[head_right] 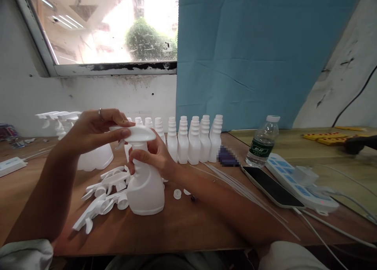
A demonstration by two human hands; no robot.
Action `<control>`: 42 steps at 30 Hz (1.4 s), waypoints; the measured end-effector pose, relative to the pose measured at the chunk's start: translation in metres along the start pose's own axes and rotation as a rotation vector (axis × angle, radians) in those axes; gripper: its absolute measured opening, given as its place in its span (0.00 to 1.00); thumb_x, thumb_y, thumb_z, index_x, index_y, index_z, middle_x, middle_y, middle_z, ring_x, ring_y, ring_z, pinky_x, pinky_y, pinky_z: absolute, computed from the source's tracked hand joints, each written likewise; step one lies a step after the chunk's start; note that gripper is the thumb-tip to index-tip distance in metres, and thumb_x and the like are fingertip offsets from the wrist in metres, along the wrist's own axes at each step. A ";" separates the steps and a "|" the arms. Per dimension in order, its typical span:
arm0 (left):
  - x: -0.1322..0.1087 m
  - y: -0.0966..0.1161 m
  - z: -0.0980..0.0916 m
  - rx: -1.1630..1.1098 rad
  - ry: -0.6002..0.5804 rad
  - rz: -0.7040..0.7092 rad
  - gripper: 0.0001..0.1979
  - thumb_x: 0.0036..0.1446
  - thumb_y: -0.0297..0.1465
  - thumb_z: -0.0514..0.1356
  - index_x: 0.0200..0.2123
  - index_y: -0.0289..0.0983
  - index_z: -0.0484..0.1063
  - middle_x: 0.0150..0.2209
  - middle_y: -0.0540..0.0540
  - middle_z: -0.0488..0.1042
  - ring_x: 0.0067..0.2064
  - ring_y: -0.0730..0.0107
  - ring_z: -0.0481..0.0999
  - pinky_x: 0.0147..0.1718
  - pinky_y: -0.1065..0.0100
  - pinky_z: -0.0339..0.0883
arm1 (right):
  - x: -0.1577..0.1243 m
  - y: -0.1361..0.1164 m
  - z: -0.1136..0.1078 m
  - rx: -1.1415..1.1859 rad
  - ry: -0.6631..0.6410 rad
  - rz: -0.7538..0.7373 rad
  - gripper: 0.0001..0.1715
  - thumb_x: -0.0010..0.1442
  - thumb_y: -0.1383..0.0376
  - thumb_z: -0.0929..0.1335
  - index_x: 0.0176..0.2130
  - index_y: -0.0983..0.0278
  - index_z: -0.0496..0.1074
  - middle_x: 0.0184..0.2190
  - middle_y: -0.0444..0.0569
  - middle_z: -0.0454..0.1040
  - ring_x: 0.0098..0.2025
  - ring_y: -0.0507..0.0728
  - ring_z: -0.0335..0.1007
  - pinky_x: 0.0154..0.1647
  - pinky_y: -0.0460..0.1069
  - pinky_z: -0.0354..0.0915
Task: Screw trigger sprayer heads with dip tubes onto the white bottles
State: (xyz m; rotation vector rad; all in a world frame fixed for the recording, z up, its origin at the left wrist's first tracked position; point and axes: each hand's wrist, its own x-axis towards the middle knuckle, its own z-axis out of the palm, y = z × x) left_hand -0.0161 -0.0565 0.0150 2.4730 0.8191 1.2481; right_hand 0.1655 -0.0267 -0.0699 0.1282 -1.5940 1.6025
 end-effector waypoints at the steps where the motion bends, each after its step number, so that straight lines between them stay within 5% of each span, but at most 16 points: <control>1: 0.000 0.000 0.000 0.003 0.001 0.004 0.09 0.56 0.34 0.65 0.31 0.35 0.71 0.34 0.45 0.77 0.32 0.73 0.76 0.30 0.73 0.73 | 0.000 -0.001 0.000 0.004 -0.009 -0.003 0.19 0.59 0.60 0.70 0.46 0.63 0.62 0.28 0.43 0.71 0.25 0.54 0.71 0.28 0.51 0.68; 7: -0.002 0.004 0.001 0.027 -0.018 0.020 0.07 0.57 0.33 0.64 0.31 0.36 0.72 0.34 0.47 0.76 0.30 0.75 0.74 0.30 0.73 0.73 | 0.000 -0.001 -0.001 -0.100 -0.017 0.051 0.12 0.59 0.60 0.70 0.36 0.66 0.68 0.24 0.45 0.71 0.26 0.52 0.69 0.31 0.49 0.66; 15: -0.002 0.005 0.001 0.015 -0.030 0.005 0.08 0.58 0.34 0.64 0.31 0.36 0.71 0.32 0.47 0.75 0.30 0.75 0.73 0.30 0.74 0.71 | 0.000 -0.002 0.000 -0.028 -0.017 0.032 0.11 0.59 0.61 0.70 0.37 0.66 0.66 0.25 0.45 0.71 0.26 0.53 0.69 0.30 0.49 0.66; 24: -0.002 0.004 -0.001 0.048 -0.042 0.010 0.08 0.58 0.34 0.64 0.30 0.36 0.71 0.33 0.47 0.76 0.31 0.74 0.75 0.31 0.74 0.72 | 0.000 0.000 0.000 0.010 0.017 0.009 0.22 0.57 0.60 0.71 0.47 0.63 0.61 0.28 0.43 0.72 0.25 0.54 0.71 0.28 0.51 0.68; 30: -0.002 0.006 0.000 0.071 -0.036 0.001 0.09 0.57 0.35 0.64 0.30 0.36 0.71 0.32 0.47 0.76 0.29 0.75 0.73 0.30 0.74 0.72 | -0.002 -0.001 -0.001 -0.089 0.005 0.046 0.13 0.58 0.60 0.71 0.36 0.66 0.68 0.23 0.45 0.72 0.25 0.53 0.69 0.29 0.49 0.66; 42: -0.003 0.008 0.000 0.111 -0.019 0.015 0.09 0.57 0.34 0.64 0.29 0.35 0.70 0.33 0.48 0.76 0.32 0.73 0.76 0.32 0.74 0.72 | -0.001 0.000 -0.002 0.014 0.001 0.008 0.18 0.58 0.57 0.71 0.42 0.67 0.68 0.27 0.47 0.73 0.25 0.54 0.71 0.28 0.50 0.68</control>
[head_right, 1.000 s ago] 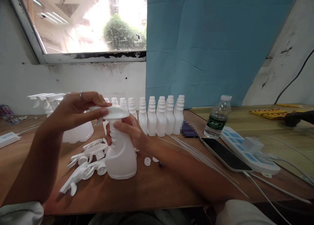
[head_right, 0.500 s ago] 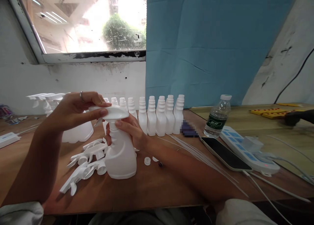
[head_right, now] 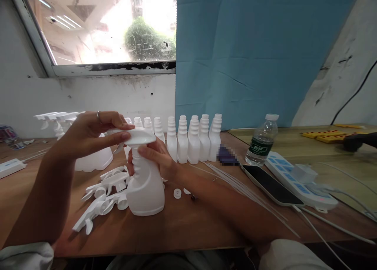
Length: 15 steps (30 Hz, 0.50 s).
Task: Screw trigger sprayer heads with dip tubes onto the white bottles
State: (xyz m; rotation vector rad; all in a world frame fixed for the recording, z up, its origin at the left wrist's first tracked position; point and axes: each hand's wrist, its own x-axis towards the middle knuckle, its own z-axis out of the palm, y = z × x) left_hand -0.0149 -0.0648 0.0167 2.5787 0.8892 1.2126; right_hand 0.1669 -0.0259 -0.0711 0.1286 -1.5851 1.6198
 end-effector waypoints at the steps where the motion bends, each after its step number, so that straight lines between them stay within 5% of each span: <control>1: 0.000 0.000 0.000 0.001 0.004 0.000 0.10 0.57 0.34 0.65 0.29 0.35 0.70 0.32 0.48 0.76 0.32 0.73 0.76 0.33 0.74 0.72 | 0.000 0.001 -0.001 0.023 -0.015 -0.013 0.18 0.59 0.56 0.70 0.42 0.67 0.68 0.28 0.48 0.73 0.26 0.54 0.71 0.27 0.50 0.68; 15: 0.000 -0.002 0.000 0.032 -0.003 -0.011 0.10 0.57 0.36 0.65 0.30 0.35 0.72 0.35 0.47 0.79 0.35 0.71 0.78 0.35 0.74 0.74 | 0.004 -0.009 0.003 -0.156 -0.036 0.078 0.12 0.61 0.61 0.69 0.31 0.68 0.70 0.21 0.46 0.72 0.25 0.52 0.69 0.29 0.48 0.66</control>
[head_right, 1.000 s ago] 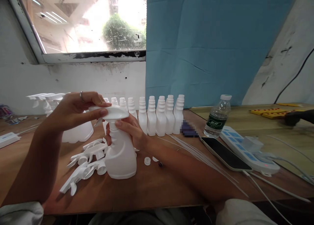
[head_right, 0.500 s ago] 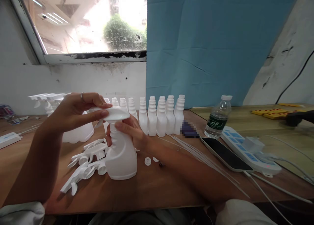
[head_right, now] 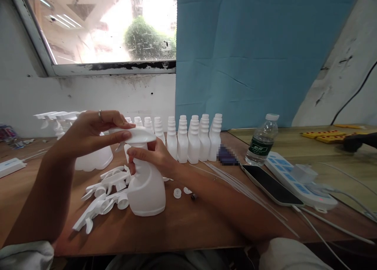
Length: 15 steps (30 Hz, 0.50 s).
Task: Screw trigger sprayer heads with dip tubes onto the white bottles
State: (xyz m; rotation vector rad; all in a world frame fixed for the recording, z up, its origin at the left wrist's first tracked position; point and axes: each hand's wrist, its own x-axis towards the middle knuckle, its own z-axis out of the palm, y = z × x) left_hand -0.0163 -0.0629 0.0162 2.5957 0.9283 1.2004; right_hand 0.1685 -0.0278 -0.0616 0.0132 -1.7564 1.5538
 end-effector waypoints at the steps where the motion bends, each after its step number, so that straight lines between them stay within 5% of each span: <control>1: 0.000 0.000 -0.001 0.014 -0.004 0.007 0.10 0.57 0.37 0.65 0.31 0.35 0.73 0.35 0.46 0.79 0.36 0.70 0.79 0.36 0.73 0.74 | 0.001 0.000 -0.002 0.015 -0.033 0.025 0.11 0.60 0.61 0.68 0.32 0.68 0.70 0.21 0.45 0.72 0.25 0.51 0.68 0.30 0.47 0.66; 6: 0.002 0.001 -0.010 -0.001 -0.082 0.104 0.13 0.64 0.40 0.57 0.40 0.39 0.78 0.40 0.44 0.80 0.41 0.64 0.79 0.39 0.65 0.74 | 0.004 -0.002 -0.010 0.080 -0.163 0.180 0.13 0.54 0.65 0.69 0.41 0.67 0.69 0.25 0.44 0.73 0.28 0.51 0.67 0.33 0.47 0.64; 9: 0.002 -0.005 -0.019 -0.015 -0.031 0.132 0.16 0.68 0.39 0.52 0.45 0.43 0.78 0.43 0.45 0.79 0.41 0.65 0.78 0.39 0.64 0.73 | 0.002 -0.004 -0.010 0.021 -0.184 0.152 0.09 0.56 0.65 0.67 0.37 0.67 0.71 0.25 0.45 0.72 0.31 0.52 0.66 0.39 0.49 0.63; 15: -0.001 -0.024 -0.034 0.035 0.065 0.061 0.09 0.64 0.33 0.58 0.43 0.45 0.78 0.32 0.50 0.79 0.32 0.71 0.76 0.30 0.69 0.71 | 0.003 -0.006 -0.006 -0.013 -0.185 0.087 0.06 0.56 0.67 0.66 0.35 0.66 0.70 0.23 0.43 0.70 0.28 0.52 0.66 0.38 0.50 0.62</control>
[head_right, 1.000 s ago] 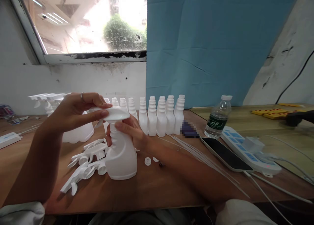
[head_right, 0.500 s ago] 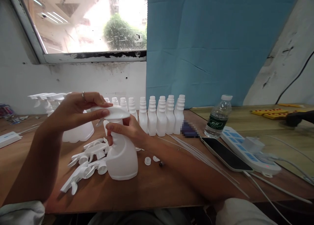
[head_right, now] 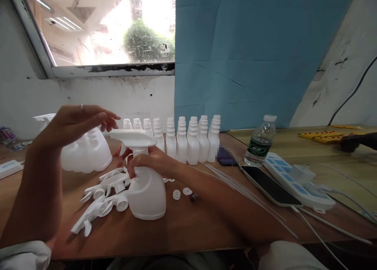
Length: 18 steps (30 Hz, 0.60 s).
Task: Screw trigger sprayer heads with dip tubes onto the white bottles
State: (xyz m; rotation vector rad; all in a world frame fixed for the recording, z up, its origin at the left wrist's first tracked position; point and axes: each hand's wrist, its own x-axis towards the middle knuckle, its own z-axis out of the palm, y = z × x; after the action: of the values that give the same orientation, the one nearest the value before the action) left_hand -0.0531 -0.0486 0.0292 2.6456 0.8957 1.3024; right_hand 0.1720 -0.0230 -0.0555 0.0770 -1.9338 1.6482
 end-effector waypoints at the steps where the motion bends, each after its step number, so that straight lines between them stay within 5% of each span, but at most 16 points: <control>1: 0.000 -0.001 0.000 0.010 -0.020 0.002 0.09 0.64 0.33 0.58 0.43 0.45 0.79 0.31 0.50 0.79 0.31 0.71 0.76 0.30 0.70 0.71 | 0.000 0.000 0.000 0.014 -0.003 0.002 0.06 0.56 0.67 0.66 0.36 0.66 0.70 0.23 0.43 0.71 0.28 0.52 0.66 0.37 0.50 0.62; 4: 0.000 0.003 0.002 0.056 -0.079 0.058 0.09 0.64 0.30 0.58 0.44 0.43 0.78 0.34 0.49 0.80 0.31 0.73 0.76 0.30 0.72 0.73 | 0.000 0.001 0.000 0.046 0.005 0.015 0.04 0.56 0.68 0.65 0.34 0.66 0.69 0.23 0.43 0.71 0.28 0.51 0.66 0.37 0.49 0.62; 10: 0.002 0.013 0.010 0.118 -0.316 0.304 0.22 0.62 0.27 0.59 0.58 0.46 0.68 0.53 0.45 0.75 0.50 0.65 0.76 0.45 0.69 0.74 | -0.001 0.001 -0.001 0.113 -0.056 0.027 0.11 0.55 0.66 0.67 0.40 0.68 0.70 0.31 0.48 0.74 0.30 0.53 0.70 0.34 0.50 0.65; 13: 0.003 0.011 0.009 0.077 -0.302 0.343 0.21 0.60 0.28 0.63 0.56 0.48 0.71 0.51 0.46 0.76 0.47 0.67 0.78 0.42 0.71 0.75 | -0.001 0.000 -0.001 0.113 -0.050 0.055 0.20 0.55 0.64 0.68 0.47 0.68 0.69 0.38 0.52 0.76 0.35 0.56 0.73 0.38 0.52 0.67; 18: 0.002 0.012 0.010 0.067 -0.179 0.349 0.18 0.57 0.29 0.66 0.50 0.50 0.76 0.44 0.50 0.80 0.40 0.68 0.81 0.37 0.71 0.77 | -0.002 -0.004 -0.002 0.026 0.012 0.093 0.17 0.57 0.61 0.70 0.44 0.68 0.72 0.37 0.52 0.76 0.37 0.56 0.74 0.42 0.53 0.68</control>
State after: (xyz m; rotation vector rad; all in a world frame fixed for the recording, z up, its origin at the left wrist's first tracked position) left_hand -0.0386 -0.0559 0.0276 3.0117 0.4770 1.0791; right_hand 0.1760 -0.0227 -0.0523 -0.0128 -1.9335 1.7298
